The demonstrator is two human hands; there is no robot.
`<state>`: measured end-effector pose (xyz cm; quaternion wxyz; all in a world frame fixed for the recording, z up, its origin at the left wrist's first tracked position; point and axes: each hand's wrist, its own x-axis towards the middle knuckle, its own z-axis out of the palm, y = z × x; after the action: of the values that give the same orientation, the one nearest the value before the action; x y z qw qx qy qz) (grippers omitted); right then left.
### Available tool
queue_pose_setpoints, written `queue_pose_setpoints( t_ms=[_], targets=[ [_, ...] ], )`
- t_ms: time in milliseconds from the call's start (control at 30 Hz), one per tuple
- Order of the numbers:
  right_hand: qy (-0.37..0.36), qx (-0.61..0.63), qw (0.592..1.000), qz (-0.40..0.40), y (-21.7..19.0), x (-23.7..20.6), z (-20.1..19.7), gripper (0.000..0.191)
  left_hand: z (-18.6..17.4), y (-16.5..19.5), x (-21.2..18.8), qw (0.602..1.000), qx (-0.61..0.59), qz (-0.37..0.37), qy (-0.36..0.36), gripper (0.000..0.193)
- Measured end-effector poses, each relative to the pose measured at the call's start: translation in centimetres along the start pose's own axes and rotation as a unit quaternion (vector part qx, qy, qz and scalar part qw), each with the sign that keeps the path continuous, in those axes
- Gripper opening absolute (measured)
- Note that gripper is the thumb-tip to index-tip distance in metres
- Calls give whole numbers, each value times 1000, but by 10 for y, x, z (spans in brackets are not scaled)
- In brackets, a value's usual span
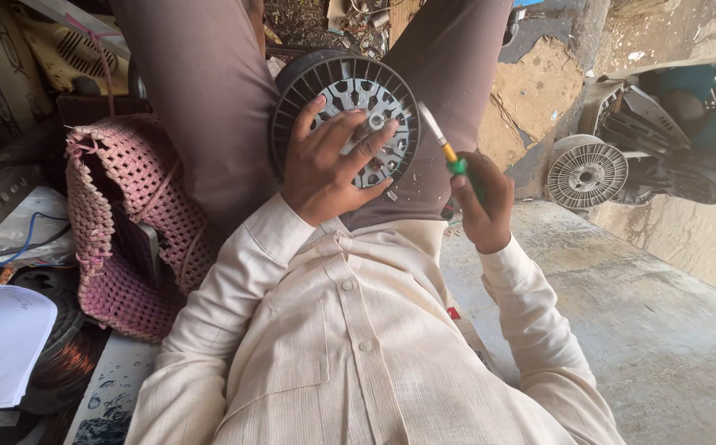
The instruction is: The person sits on the ground with a fan motor on their lap and repairs it. They use a screwdriver to unscrew parts of the motor housing, manipulate the winding and rotor components by hand, and use pliers to grip and pull parts while working on the motor.
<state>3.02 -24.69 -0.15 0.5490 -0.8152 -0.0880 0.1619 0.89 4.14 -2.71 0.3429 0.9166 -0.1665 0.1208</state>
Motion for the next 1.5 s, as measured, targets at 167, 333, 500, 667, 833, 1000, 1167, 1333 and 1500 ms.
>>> queue_pose_setpoints(
  t_ms=[167, 333, 500, 667, 833, 1000, 1167, 1333, 1500],
  targets=[
    [15, -82, 994, -73, -20, -6, -6, 31, 1, 5, 9, 999, -11, -26, 16, 92],
    [-76, -153, 972, -159, -22, -15, -1, 40, 10, 0, 6, 999, -9, -21, 49, 93],
    [-84, -208, 967, -120, -38, -19, 6, 49, 17, -2, 2, 998, 4, -10, 67, 92],
    [-89, -289, 947, -107, -61, -17, 3, 45, 17, -2, 1, 997, 12, 1, 75, 92],
    [-76, -276, 953, -99, -65, -17, 6, 41, 16, -3, 1, 997, -18, 3, 76, 93],
    [-53, -285, 952, -101, -59, -16, 12, 35, 17, -4, 1, 995, -13, -1, 96, 92],
    [-16, -282, 958, -39, -37, -16, 11, 11, 17, -6, 3, 995, -17, -24, 95, 93],
    [-10, -214, 977, 9, -11, -23, 9, 13, 15, -8, 2, 994, -12, -22, 106, 94],
    [106, 163, 977, 92, -23, 21, -29, 19, 10, -4, -5, 994, -27, 8, 109, 92]
  ],
)
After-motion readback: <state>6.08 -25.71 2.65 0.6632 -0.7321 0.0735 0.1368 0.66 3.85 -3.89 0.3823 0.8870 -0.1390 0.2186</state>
